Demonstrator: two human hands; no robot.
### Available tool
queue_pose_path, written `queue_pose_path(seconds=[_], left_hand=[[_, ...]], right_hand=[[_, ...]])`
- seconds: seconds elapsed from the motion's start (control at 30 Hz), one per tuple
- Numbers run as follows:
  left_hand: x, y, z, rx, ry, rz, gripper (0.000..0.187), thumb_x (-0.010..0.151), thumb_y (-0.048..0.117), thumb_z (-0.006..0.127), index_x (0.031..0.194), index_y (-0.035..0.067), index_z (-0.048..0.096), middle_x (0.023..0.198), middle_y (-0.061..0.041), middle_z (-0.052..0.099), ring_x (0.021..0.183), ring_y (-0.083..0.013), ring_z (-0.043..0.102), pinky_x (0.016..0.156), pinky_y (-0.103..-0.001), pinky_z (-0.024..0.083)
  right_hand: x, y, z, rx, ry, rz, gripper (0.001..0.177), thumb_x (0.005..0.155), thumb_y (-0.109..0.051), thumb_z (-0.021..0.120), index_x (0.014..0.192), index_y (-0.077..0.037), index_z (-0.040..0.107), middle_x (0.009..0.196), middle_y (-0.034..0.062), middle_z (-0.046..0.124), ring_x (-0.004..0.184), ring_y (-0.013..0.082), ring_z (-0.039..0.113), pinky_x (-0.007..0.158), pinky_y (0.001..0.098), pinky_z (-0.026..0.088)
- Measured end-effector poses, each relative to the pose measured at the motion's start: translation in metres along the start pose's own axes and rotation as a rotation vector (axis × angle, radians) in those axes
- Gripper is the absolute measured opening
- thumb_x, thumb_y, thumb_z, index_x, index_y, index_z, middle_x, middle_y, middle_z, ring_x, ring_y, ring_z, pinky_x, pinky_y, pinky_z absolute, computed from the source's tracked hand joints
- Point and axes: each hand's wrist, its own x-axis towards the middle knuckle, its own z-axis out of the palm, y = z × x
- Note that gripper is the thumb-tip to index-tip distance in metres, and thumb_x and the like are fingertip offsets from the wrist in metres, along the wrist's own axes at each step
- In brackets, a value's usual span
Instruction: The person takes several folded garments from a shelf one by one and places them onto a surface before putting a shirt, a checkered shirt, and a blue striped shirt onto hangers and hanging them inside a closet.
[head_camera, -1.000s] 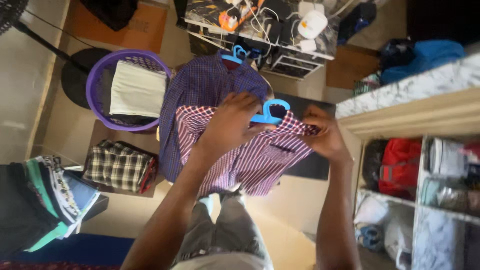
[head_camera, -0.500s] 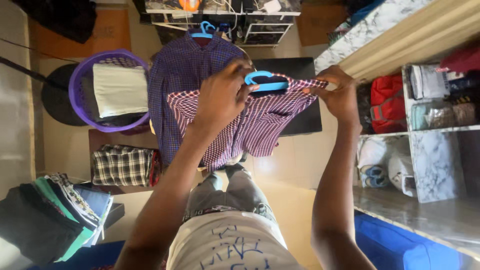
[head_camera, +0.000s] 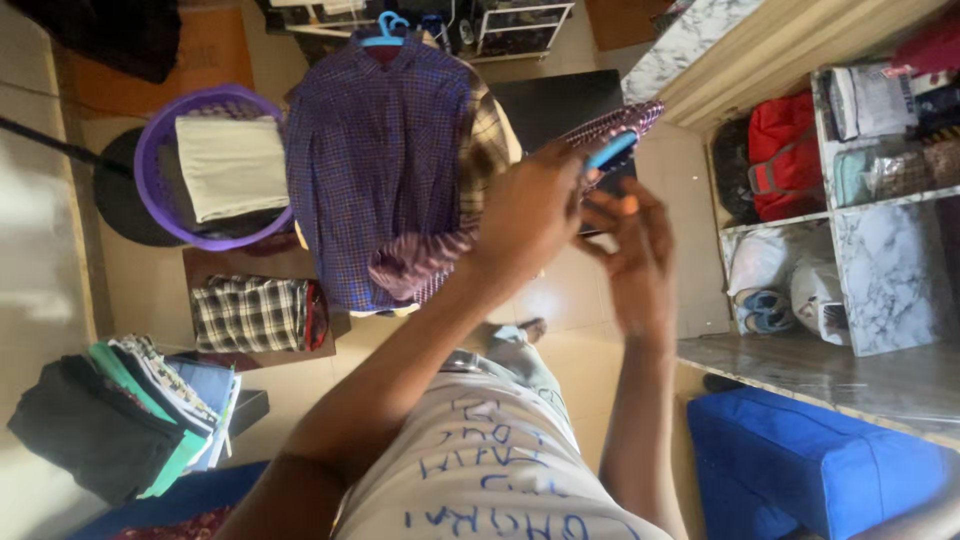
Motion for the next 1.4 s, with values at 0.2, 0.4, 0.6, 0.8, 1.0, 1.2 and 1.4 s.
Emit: queue_pose_path(seconds=[0.2, 0.4, 0.6, 0.8, 1.0, 1.2, 1.4], left_hand=[[0.007, 0.060, 0.055, 0.010, -0.018, 0.082, 0.034, 0.087, 0.011, 0.068, 0.121, 0.012, 0.068, 0.101, -0.013, 0.066, 0.094, -0.0329, 0.069, 0.073, -0.045, 0.056], [0.031, 0.116, 0.090, -0.181, -0.108, 0.232, 0.044, 0.105, 0.011, 0.066, 0.148, 0.012, 0.055, 0.108, -0.010, 0.068, 0.100, -0.0306, 0.066, 0.086, -0.045, 0.055], [0.034, 0.158, 0.118, -0.509, -0.314, 0.404, 0.072, 0.103, -0.004, 0.054, 0.168, 0.013, 0.027, 0.144, -0.016, 0.057, 0.135, -0.0328, 0.052, 0.120, -0.041, 0.048], [0.033, 0.194, 0.159, -0.604, -0.374, 0.402, 0.082, 0.098, -0.001, 0.059, 0.166, 0.003, 0.014, 0.173, -0.024, 0.023, 0.163, -0.0400, 0.027, 0.136, -0.046, 0.024], [0.046, 0.204, 0.200, -0.684, -0.560, 0.395, 0.091, 0.092, 0.001, 0.065, 0.163, -0.006, 0.008, 0.168, -0.032, 0.021, 0.159, -0.0455, 0.025, 0.130, -0.048, 0.026], [0.064, 0.210, 0.276, -0.633, -0.414, 0.367, 0.072, 0.098, 0.003, 0.063, 0.157, -0.010, 0.023, 0.153, -0.036, 0.042, 0.141, -0.0488, 0.048, 0.118, -0.047, 0.042], [0.117, 0.231, 0.340, -0.613, -0.213, 0.414, 0.037, 0.103, 0.004, 0.057, 0.136, -0.008, 0.047, 0.122, -0.036, 0.062, 0.112, -0.0511, 0.063, 0.095, -0.052, 0.053]], right_hand=[[-0.017, -0.012, -0.022, 0.262, -0.012, -0.155, 0.051, 0.114, -0.026, 0.045, 0.158, -0.001, 0.036, 0.150, 0.0107, 0.053, 0.138, 0.0190, 0.053, 0.118, 0.0355, 0.044], [-0.024, -0.044, -0.081, 0.345, 0.099, -0.284, 0.053, 0.115, -0.021, 0.047, 0.161, 0.003, 0.034, 0.153, 0.0123, 0.052, 0.141, 0.0198, 0.052, 0.120, 0.0344, 0.043], [-0.019, -0.080, -0.133, 0.284, 0.342, -0.444, 0.060, 0.107, -0.009, 0.056, 0.162, 0.003, 0.033, 0.150, 0.0164, 0.054, 0.134, 0.0218, 0.055, 0.113, 0.0337, 0.046], [-0.017, -0.111, -0.169, 0.213, 0.425, -0.588, 0.063, 0.103, 0.005, 0.058, 0.161, 0.006, 0.034, 0.148, 0.0196, 0.055, 0.134, 0.0212, 0.059, 0.116, 0.0321, 0.049], [0.012, -0.139, -0.214, 0.192, 0.501, -0.678, 0.071, 0.095, 0.014, 0.055, 0.162, 0.006, 0.033, 0.151, 0.0212, 0.055, 0.129, 0.0241, 0.062, 0.112, 0.0357, 0.053], [0.054, -0.163, -0.280, 0.291, 0.492, -0.691, 0.070, 0.097, 0.013, 0.058, 0.162, 0.005, 0.032, 0.148, 0.0198, 0.056, 0.129, 0.0241, 0.062, 0.110, 0.0342, 0.053], [0.109, -0.181, -0.344, 0.293, 0.499, -0.622, 0.059, 0.102, 0.006, 0.055, 0.158, 0.006, 0.036, 0.141, 0.0174, 0.058, 0.123, 0.0228, 0.062, 0.106, 0.0348, 0.054]])
